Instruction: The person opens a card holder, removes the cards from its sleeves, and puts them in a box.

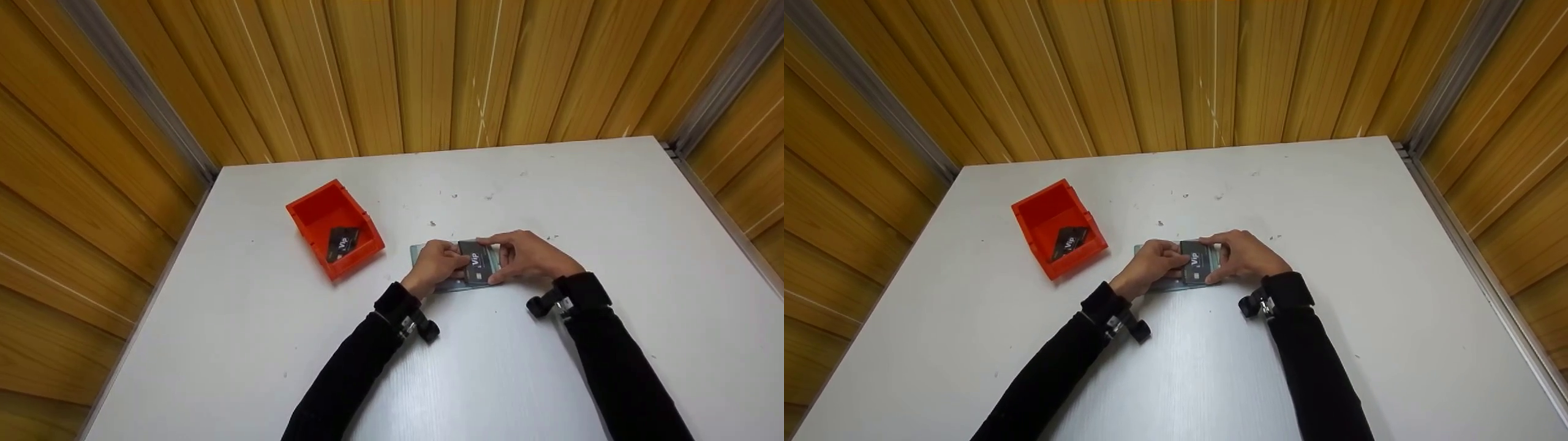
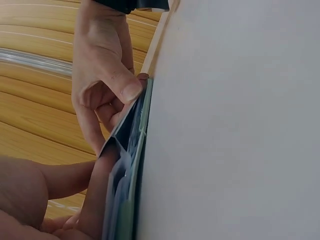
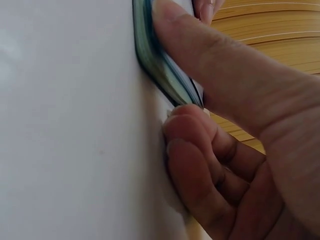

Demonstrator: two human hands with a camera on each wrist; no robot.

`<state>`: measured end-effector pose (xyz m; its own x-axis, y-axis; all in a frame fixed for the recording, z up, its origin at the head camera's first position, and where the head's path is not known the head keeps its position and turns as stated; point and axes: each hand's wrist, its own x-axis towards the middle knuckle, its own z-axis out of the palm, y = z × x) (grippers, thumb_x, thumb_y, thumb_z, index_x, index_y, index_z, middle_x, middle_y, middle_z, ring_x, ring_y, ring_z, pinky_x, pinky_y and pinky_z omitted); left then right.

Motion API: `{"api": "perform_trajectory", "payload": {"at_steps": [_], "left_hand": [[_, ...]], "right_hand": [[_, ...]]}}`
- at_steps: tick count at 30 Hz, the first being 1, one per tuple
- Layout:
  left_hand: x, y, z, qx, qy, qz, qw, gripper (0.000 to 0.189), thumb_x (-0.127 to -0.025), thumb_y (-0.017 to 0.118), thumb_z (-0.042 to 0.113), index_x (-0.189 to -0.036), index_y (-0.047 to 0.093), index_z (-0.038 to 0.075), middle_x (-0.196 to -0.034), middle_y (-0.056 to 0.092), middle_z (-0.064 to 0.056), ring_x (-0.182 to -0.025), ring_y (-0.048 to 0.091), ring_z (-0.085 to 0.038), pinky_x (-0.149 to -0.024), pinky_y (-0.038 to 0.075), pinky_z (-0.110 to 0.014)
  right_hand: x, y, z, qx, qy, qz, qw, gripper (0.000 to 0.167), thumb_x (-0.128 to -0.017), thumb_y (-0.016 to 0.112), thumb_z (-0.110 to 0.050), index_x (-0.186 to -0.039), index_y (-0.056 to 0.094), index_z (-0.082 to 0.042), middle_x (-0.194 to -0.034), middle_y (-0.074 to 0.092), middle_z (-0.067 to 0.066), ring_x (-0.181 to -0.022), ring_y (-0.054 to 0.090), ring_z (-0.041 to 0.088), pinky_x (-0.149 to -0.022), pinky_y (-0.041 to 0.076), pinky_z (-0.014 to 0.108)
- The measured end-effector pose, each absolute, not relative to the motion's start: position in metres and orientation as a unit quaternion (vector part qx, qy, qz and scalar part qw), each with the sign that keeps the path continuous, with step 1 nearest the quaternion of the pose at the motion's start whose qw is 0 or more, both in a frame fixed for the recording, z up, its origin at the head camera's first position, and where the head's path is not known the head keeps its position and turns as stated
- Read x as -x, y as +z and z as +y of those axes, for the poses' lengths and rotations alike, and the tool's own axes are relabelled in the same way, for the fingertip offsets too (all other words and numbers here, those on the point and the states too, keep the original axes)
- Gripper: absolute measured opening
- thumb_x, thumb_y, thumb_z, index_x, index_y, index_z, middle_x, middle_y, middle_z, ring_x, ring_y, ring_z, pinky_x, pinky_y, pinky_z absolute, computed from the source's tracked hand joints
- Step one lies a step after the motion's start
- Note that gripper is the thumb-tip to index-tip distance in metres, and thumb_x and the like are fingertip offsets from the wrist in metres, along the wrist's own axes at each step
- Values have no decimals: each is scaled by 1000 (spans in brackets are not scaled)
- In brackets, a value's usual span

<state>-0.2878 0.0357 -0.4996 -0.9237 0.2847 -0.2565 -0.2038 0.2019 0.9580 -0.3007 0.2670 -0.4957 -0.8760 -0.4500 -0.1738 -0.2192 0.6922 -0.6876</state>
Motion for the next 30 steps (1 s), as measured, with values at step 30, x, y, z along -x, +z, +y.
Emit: {"api": "perform_trajectory", "payload": {"at_steps": [30], "left_hand": [[309,-465,-26,-32,563,783,262,15,-91,74,0,-105,70,-4,-101,70,-14,-80,68,-18,-73,62,-28]], "right_hand": [[298,-493,264,186,-341,906,168,85,-72,96,-21,-148,58,-18,-79,62,2,-74,57,16,-63,46,24]]}}
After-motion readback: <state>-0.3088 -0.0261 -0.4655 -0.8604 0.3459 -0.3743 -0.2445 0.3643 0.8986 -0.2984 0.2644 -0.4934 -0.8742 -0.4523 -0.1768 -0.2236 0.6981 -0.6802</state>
